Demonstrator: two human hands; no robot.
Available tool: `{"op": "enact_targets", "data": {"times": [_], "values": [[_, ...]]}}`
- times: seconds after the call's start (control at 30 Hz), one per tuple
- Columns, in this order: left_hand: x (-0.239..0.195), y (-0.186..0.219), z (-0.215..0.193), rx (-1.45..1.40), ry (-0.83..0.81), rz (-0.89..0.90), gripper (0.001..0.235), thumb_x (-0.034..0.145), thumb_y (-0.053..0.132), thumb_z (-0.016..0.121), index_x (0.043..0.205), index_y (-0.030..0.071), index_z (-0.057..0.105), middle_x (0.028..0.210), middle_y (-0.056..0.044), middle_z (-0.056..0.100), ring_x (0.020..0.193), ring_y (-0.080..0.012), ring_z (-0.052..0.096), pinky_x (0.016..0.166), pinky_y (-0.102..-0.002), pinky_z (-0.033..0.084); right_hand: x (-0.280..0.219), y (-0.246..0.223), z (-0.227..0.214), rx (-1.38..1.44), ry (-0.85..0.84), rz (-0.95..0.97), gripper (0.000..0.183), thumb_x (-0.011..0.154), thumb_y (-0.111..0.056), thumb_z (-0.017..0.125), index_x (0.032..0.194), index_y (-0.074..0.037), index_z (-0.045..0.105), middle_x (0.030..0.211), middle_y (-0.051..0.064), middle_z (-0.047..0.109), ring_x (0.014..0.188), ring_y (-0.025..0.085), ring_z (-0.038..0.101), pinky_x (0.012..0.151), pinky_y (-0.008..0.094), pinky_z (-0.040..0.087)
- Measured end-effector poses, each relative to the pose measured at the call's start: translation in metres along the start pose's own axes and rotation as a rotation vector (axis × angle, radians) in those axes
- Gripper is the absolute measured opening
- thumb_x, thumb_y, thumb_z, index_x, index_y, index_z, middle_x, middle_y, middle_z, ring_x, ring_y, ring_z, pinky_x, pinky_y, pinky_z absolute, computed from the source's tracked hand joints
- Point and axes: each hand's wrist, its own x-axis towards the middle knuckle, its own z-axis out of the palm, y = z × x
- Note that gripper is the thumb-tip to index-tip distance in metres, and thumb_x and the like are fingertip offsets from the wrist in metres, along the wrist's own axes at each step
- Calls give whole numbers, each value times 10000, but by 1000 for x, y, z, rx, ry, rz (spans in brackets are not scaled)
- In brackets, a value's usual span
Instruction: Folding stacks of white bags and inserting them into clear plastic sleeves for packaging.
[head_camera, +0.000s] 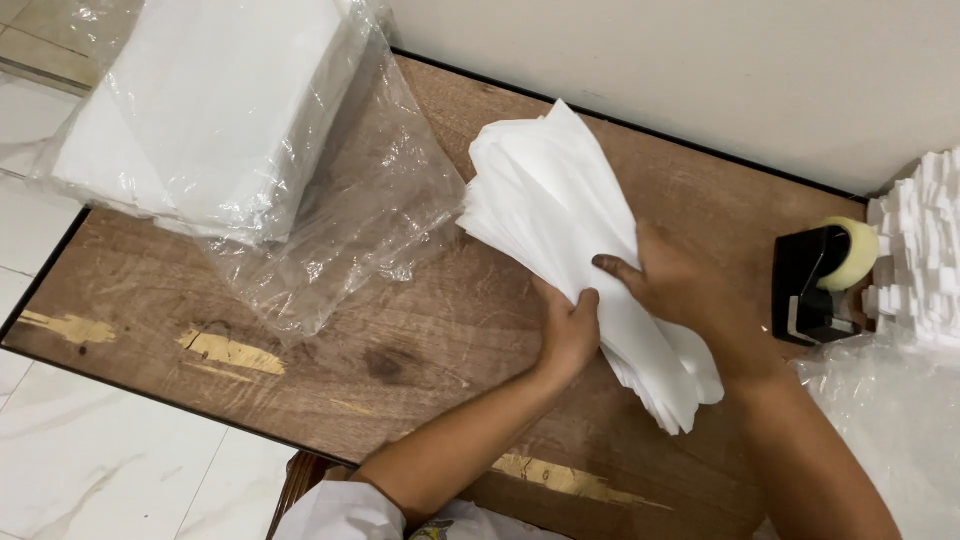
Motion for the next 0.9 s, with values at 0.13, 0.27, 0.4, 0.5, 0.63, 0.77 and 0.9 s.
{"op": "enact_targets", "data": {"times": [0.13,0.27,0.4,0.5,0.63,0.77,0.9], "values": [[-7,10,7,-57,-40,-56,779,937,103,408,1431,3,-186,1487,-211,76,1392,-287,176,1167,-507,113,-12,4,22,-76,199,-327,806,801,-550,666,1298,43,439,990,251,629,981,340,643,795,411,523],[-8,36,-2,-202,-192,-225,574,925,370,568,1259,17,263,1132,-84,315,1013,-165,399,855,-295,346,-12,9,26,-163,272,-439,1080,625,-520,801,1394,53,306,1071,279,560,1028,389,592,890,429,450],[-12,76,-23,-202,-508,-376,1058,867,679,420,1477,24,-143,1474,-325,23,1323,-473,240,763,-317,388,-16,-19,9,-48,-185,-57,1489,463,-589,912,1508,-65,-10,1394,329,320,1283,471,395,1071,525,335],[-14,70,-28,-82,-517,-403,1094,835,674,488,1493,-28,-33,1459,-275,84,1154,-339,342,657,-219,352,-22,-25,13,-60,-180,-56,1349,570,-370,885,1509,-89,-40,1415,319,283,1293,479,374,1076,521,316],[-14,74,-33,162,-629,-278,1109,803,698,432,1487,-40,-35,1518,-293,102,1400,-413,148,1101,-451,239,-15,-13,29,-124,-130,-82,1249,617,-414,815,1512,-85,9,1378,295,356,1238,471,457,1046,527,355],[-23,86,-28,307,-632,-183,1026,830,562,442,1459,-54,-85,1502,-302,147,1401,-401,175,1104,-547,195,-15,-5,43,-234,-7,-114,1074,684,-286,720,1512,-71,72,1320,275,439,1161,457,527,1006,524,396],[-21,68,-29,316,-641,-161,1090,796,587,484,1449,-62,-99,1499,-314,130,1412,-405,140,1112,-579,145,-18,-5,52,-277,110,-119,958,720,-249,675,1500,-56,154,1285,265,496,1120,447,569,973,519,432]]}}
